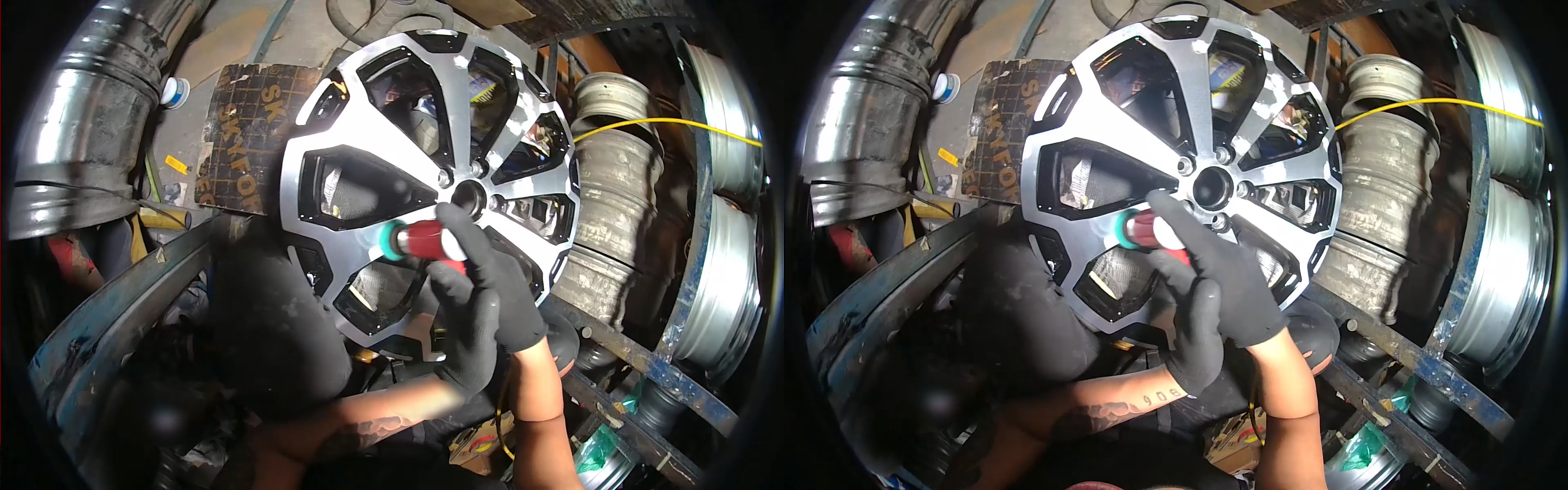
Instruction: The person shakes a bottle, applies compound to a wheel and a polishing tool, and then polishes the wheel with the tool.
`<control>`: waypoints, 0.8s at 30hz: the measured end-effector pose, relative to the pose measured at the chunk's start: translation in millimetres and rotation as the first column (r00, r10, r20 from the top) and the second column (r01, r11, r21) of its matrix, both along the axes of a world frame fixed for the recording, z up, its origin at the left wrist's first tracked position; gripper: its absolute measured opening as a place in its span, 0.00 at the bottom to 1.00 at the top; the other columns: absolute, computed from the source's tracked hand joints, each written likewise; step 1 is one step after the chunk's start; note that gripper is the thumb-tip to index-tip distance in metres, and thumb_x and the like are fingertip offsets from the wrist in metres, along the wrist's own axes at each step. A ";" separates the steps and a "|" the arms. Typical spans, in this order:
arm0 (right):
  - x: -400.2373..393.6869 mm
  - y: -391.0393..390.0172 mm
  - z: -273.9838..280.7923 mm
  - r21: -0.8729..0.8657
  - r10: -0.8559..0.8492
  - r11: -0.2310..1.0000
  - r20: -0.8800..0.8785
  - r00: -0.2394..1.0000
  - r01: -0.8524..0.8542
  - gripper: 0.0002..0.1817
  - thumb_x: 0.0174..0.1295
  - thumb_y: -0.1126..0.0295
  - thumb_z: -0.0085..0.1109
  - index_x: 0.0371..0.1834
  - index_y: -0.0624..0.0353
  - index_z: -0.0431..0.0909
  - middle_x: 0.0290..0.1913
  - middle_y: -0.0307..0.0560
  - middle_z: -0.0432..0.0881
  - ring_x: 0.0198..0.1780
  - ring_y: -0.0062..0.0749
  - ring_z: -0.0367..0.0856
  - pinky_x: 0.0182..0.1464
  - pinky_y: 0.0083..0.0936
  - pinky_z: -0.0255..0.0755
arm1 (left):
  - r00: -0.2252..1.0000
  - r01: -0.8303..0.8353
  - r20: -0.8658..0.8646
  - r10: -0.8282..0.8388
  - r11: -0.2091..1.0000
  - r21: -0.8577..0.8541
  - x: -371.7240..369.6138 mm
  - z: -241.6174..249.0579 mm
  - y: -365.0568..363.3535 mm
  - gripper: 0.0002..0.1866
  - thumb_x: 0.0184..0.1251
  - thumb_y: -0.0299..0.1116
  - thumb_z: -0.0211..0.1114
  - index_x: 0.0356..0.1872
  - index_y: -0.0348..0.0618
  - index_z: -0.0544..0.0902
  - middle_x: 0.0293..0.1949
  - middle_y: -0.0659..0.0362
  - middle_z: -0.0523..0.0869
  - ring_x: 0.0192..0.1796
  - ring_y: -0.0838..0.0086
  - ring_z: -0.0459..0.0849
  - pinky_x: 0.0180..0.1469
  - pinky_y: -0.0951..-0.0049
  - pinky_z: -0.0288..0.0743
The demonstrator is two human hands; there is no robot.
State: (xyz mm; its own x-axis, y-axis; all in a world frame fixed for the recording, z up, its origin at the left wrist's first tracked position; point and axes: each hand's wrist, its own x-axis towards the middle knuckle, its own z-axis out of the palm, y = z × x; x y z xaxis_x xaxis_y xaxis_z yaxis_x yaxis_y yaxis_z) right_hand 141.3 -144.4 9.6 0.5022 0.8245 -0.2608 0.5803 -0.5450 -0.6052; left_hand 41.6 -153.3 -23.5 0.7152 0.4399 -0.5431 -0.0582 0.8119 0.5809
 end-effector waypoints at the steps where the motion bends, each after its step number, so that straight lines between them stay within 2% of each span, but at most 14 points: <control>1: 0.6 4.4 10.9 -0.065 -0.098 0.994 -0.079 0.992 0.093 0.35 0.71 0.56 0.64 0.80 0.46 0.65 0.57 0.60 0.86 0.52 0.58 0.87 0.53 0.40 0.79 | 0.994 0.102 -0.035 -0.099 0.990 0.099 0.8 -7.4 -0.9 0.41 0.83 0.50 0.50 0.81 0.33 0.44 0.77 0.39 0.54 0.80 0.52 0.58 0.77 0.54 0.55; 3: 3.3 6.4 11.9 -0.210 -0.232 0.955 -0.090 0.969 0.209 0.37 0.70 0.60 0.66 0.81 0.49 0.63 0.51 0.56 0.87 0.45 0.40 0.86 0.52 0.33 0.77 | 0.991 0.135 -0.034 -0.132 0.985 0.110 3.4 -16.0 -6.8 0.41 0.83 0.51 0.49 0.81 0.33 0.43 0.77 0.41 0.53 0.80 0.55 0.57 0.78 0.56 0.53; 4: 3.4 7.2 11.1 -0.185 -0.220 0.961 -0.058 0.974 0.206 0.37 0.71 0.59 0.65 0.82 0.49 0.63 0.48 0.54 0.88 0.43 0.34 0.85 0.50 0.31 0.77 | 0.990 0.138 -0.045 -0.133 0.982 0.129 5.5 -15.4 -6.1 0.40 0.84 0.51 0.48 0.81 0.33 0.44 0.77 0.42 0.54 0.79 0.57 0.57 0.78 0.57 0.53; 6: 4.0 0.5 5.0 -0.105 -0.143 0.985 -0.074 0.987 0.135 0.37 0.72 0.59 0.64 0.82 0.49 0.62 0.49 0.54 0.88 0.44 0.32 0.86 0.50 0.30 0.78 | 0.991 0.102 -0.108 -0.078 0.967 0.232 7.9 -9.0 -6.6 0.34 0.84 0.44 0.46 0.79 0.32 0.51 0.74 0.47 0.62 0.75 0.64 0.64 0.75 0.62 0.60; 7: 4.4 -2.4 3.6 -0.061 -0.104 0.993 -0.080 0.991 0.099 0.36 0.72 0.59 0.63 0.82 0.49 0.62 0.49 0.53 0.88 0.44 0.32 0.86 0.50 0.30 0.78 | 0.995 0.085 -0.057 -0.076 0.978 0.188 8.5 -5.6 -3.3 0.37 0.84 0.47 0.47 0.80 0.32 0.47 0.76 0.45 0.57 0.78 0.60 0.58 0.77 0.60 0.54; 9: 5.0 -6.2 5.5 -0.152 -0.182 0.974 -0.068 0.981 0.170 0.37 0.73 0.60 0.63 0.82 0.49 0.61 0.52 0.54 0.88 0.46 0.32 0.86 0.52 0.30 0.78 | 0.998 0.055 0.037 -0.058 0.994 0.095 8.2 -0.4 3.0 0.45 0.84 0.55 0.49 0.81 0.30 0.41 0.80 0.40 0.46 0.84 0.52 0.47 0.81 0.56 0.43; 13: 6.4 -4.8 6.3 -0.248 -0.240 0.945 -0.084 0.967 0.213 0.37 0.73 0.62 0.63 0.83 0.51 0.60 0.60 0.55 0.85 0.50 0.31 0.85 0.55 0.29 0.78 | 0.983 0.181 -0.102 -0.153 0.905 0.384 11.7 -9.3 -1.1 0.39 0.85 0.50 0.46 0.81 0.34 0.42 0.77 0.44 0.53 0.80 0.60 0.53 0.80 0.58 0.49; 14: 6.2 -8.4 -3.6 -0.032 -0.125 0.992 -0.025 0.992 0.124 0.37 0.74 0.60 0.62 0.83 0.53 0.60 0.63 0.55 0.84 0.50 0.31 0.85 0.55 0.28 0.78 | 0.997 0.061 -0.070 -0.045 0.964 0.260 13.7 -1.5 -1.3 0.39 0.85 0.49 0.47 0.81 0.34 0.42 0.75 0.44 0.56 0.78 0.60 0.57 0.79 0.58 0.52; 17: 4.4 -10.1 -1.6 -0.079 -0.194 0.979 -0.104 0.975 0.186 0.37 0.74 0.58 0.62 0.83 0.52 0.60 0.65 0.53 0.83 0.52 0.31 0.85 0.55 0.28 0.78 | 0.986 0.167 -0.028 -0.165 0.966 0.198 7.6 -6.2 2.7 0.40 0.84 0.49 0.50 0.81 0.34 0.42 0.76 0.43 0.56 0.77 0.58 0.60 0.77 0.58 0.56; 20: 3.5 -11.2 3.9 -0.138 -0.218 0.969 -0.089 0.972 0.205 0.38 0.73 0.59 0.64 0.83 0.53 0.60 0.65 0.51 0.83 0.51 0.29 0.84 0.55 0.28 0.78 | 0.995 0.096 -0.038 -0.091 0.983 0.158 10.0 -5.6 -3.4 0.40 0.83 0.49 0.52 0.80 0.34 0.45 0.75 0.43 0.58 0.76 0.58 0.63 0.74 0.58 0.61; 23: 1.4 -10.1 1.7 -0.117 -0.279 0.959 -0.217 0.935 0.259 0.37 0.73 0.59 0.63 0.82 0.52 0.61 0.61 0.51 0.85 0.50 0.31 0.85 0.55 0.29 0.78 | 0.986 0.165 -0.099 -0.137 0.908 0.386 6.2 -8.8 4.7 0.40 0.83 0.50 0.52 0.80 0.33 0.48 0.75 0.43 0.60 0.77 0.60 0.63 0.74 0.58 0.61; 24: 0.8 -8.6 2.2 -0.138 -0.301 0.952 -0.263 0.917 0.273 0.37 0.73 0.59 0.63 0.82 0.52 0.61 0.58 0.51 0.86 0.50 0.32 0.85 0.55 0.30 0.78 | 0.989 0.151 -0.053 -0.142 0.951 0.269 3.5 -4.9 5.8 0.39 0.83 0.51 0.51 0.80 0.33 0.49 0.75 0.43 0.61 0.77 0.60 0.64 0.75 0.59 0.62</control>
State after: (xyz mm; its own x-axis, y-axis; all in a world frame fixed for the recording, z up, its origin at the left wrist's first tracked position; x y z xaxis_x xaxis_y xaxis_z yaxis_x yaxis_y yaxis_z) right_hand 142.1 -153.0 11.7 0.6091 0.6198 -0.4948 0.2069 -0.7264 -0.6553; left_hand 45.1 -147.4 -28.3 0.7667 0.4660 -0.4417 0.0717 0.6215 0.7802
